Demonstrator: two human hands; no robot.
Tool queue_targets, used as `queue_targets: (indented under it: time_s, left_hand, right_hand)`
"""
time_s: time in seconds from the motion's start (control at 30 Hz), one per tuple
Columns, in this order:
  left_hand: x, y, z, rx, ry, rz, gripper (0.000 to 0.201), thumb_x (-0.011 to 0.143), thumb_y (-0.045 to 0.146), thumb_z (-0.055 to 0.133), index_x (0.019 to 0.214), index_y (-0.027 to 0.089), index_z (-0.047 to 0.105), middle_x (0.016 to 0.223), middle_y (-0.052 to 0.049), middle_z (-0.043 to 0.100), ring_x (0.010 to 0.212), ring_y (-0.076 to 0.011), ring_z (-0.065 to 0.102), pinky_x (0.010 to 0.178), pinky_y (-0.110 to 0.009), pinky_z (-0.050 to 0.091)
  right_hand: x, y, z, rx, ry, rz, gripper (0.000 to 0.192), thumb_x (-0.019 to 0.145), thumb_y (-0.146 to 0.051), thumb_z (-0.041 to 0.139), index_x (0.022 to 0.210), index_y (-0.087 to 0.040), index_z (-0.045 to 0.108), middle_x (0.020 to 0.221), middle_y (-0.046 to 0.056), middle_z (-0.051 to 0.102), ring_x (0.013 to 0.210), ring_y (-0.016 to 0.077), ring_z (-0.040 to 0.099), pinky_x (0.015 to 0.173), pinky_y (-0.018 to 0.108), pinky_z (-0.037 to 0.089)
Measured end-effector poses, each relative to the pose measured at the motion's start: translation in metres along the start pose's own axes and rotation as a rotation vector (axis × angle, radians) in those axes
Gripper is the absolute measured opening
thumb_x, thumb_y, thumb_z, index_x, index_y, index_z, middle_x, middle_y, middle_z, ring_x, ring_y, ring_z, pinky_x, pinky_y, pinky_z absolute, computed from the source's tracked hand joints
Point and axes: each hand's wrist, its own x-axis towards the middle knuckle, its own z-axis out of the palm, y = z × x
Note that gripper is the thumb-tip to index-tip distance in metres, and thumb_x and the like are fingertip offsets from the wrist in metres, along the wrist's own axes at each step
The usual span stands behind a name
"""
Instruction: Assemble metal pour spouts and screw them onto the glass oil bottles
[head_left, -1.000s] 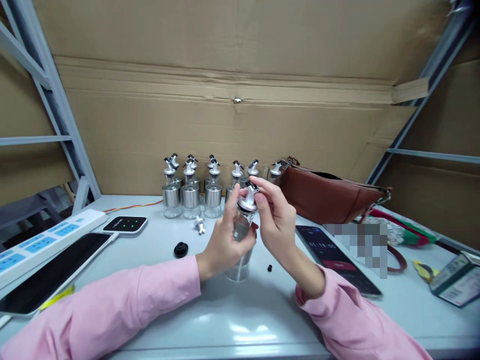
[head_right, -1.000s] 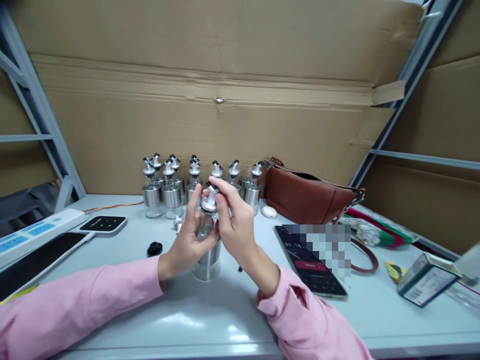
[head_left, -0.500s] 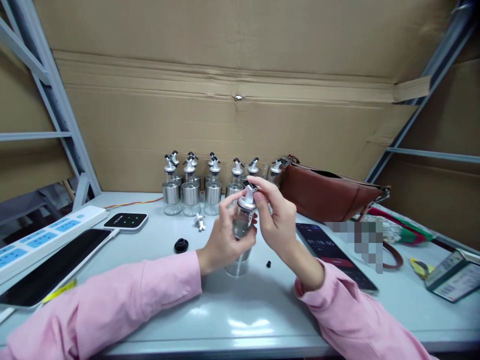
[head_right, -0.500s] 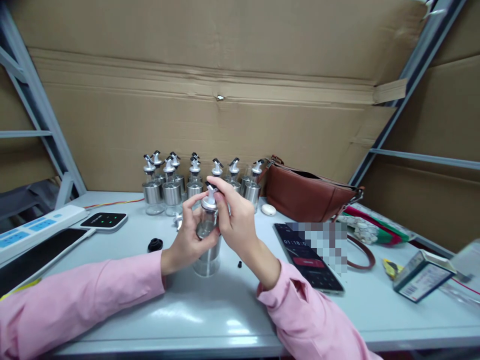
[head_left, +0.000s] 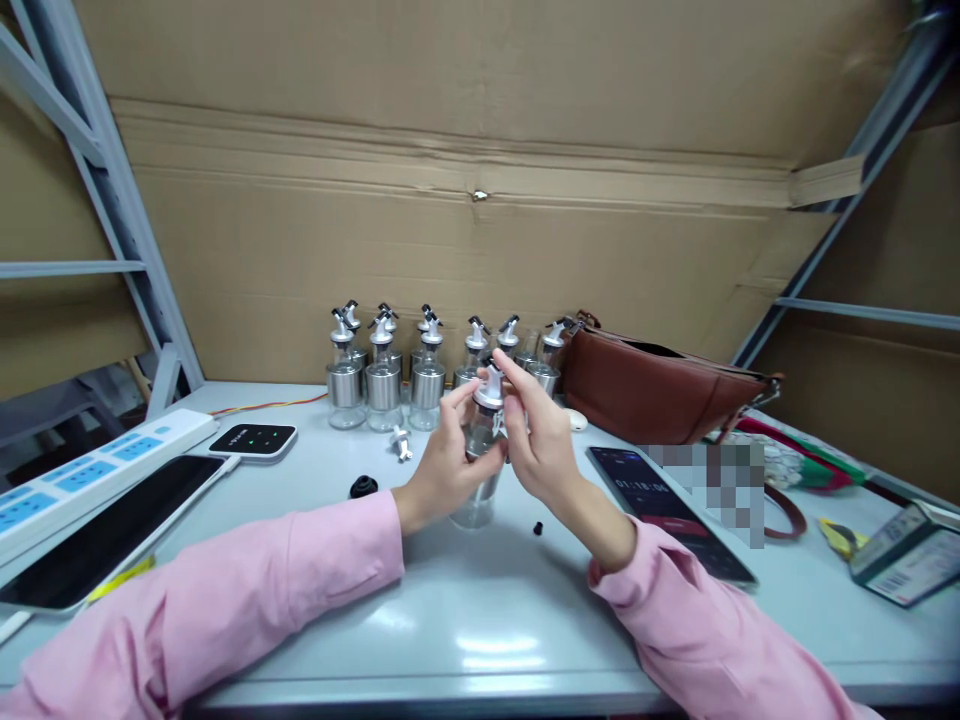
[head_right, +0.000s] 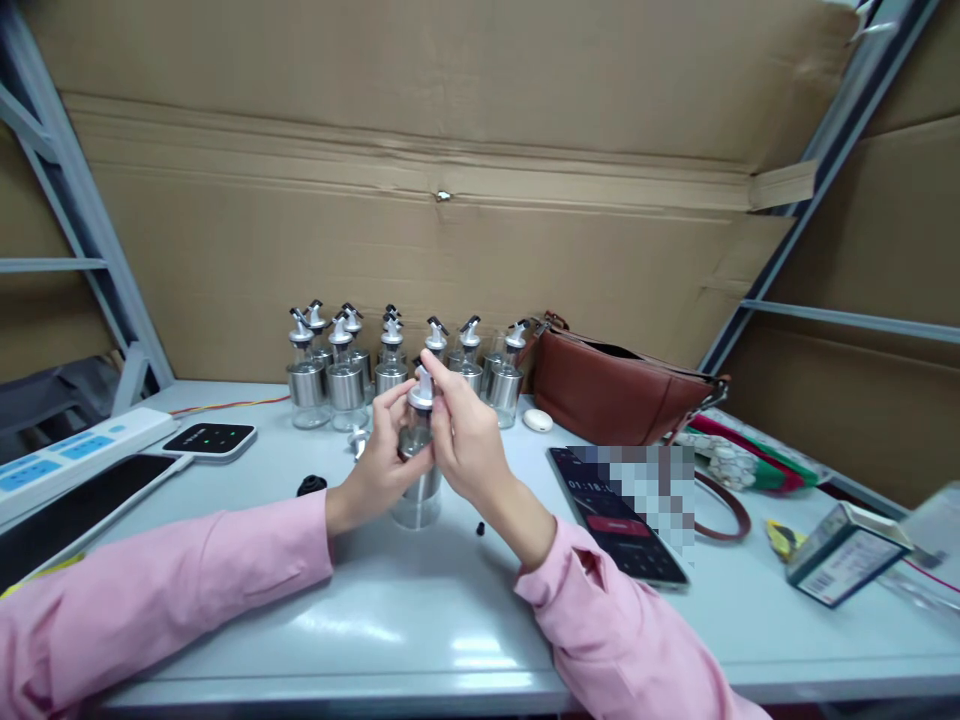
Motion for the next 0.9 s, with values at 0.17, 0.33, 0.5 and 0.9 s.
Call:
queue_targets:
  time_s: [0.17,0.33,0.5,0.9]
  left_hand:
    - [0.004,-0.023,-0.009,0.304,-0.143,-0.069,0.070,0.085,0.014,0.039,0.141,0.022,-0.003,0.149,-0.014,0.006,0.139,-0.0223,0.009,0.114,-0.045,0.017]
    - [0.004,-0.036,-0.016,0.537,-0.298,-0.010,0.070,0.081,0.005,0.030,0.143,0.017,-0.001,0.150,-0.013,-0.001,0.140,-0.0210,-0.001,0.115,-0.043,0.014]
    - [0.007,-0.038,-0.023,0.726,-0.421,-0.021,0.071,0.077,0.007,0.034,0.142,0.009,0.003,0.150,-0.018,0.003,0.139,-0.0229,-0.003,0.114,-0.045,0.015]
    - [0.010,-0.044,-0.030,0.910,-0.758,-0.203,0.069,0.080,0.019,0.040,0.141,0.003,0.011,0.149,-0.017,0.003,0.139,-0.0232,-0.001,0.112,-0.046,0.016]
  right_hand:
    - [-0.010,0.019,0.014,-0.113,-0.281,0.123,0.067,0.089,-0.019,0.033,0.146,-0.020,-0.002,0.150,0.011,0.011,0.137,0.0212,0.016,0.106,0.043,0.033]
    - [-0.023,0.037,0.025,-0.215,-0.481,0.172,0.073,0.085,-0.015,0.036,0.145,-0.013,-0.006,0.149,0.017,-0.003,0.138,0.0254,-0.002,0.109,0.048,0.025]
    - [-0.031,0.050,0.030,-0.265,-0.527,0.125,0.075,0.082,-0.012,0.037,0.145,-0.010,-0.005,0.149,0.019,-0.004,0.137,0.0255,-0.009,0.112,0.049,0.015]
    - [-0.037,0.065,0.032,-0.180,-0.866,0.190,0.066,0.082,-0.013,0.038,0.142,0.001,0.014,0.147,0.022,0.003,0.137,0.0235,0.002,0.112,0.042,0.022]
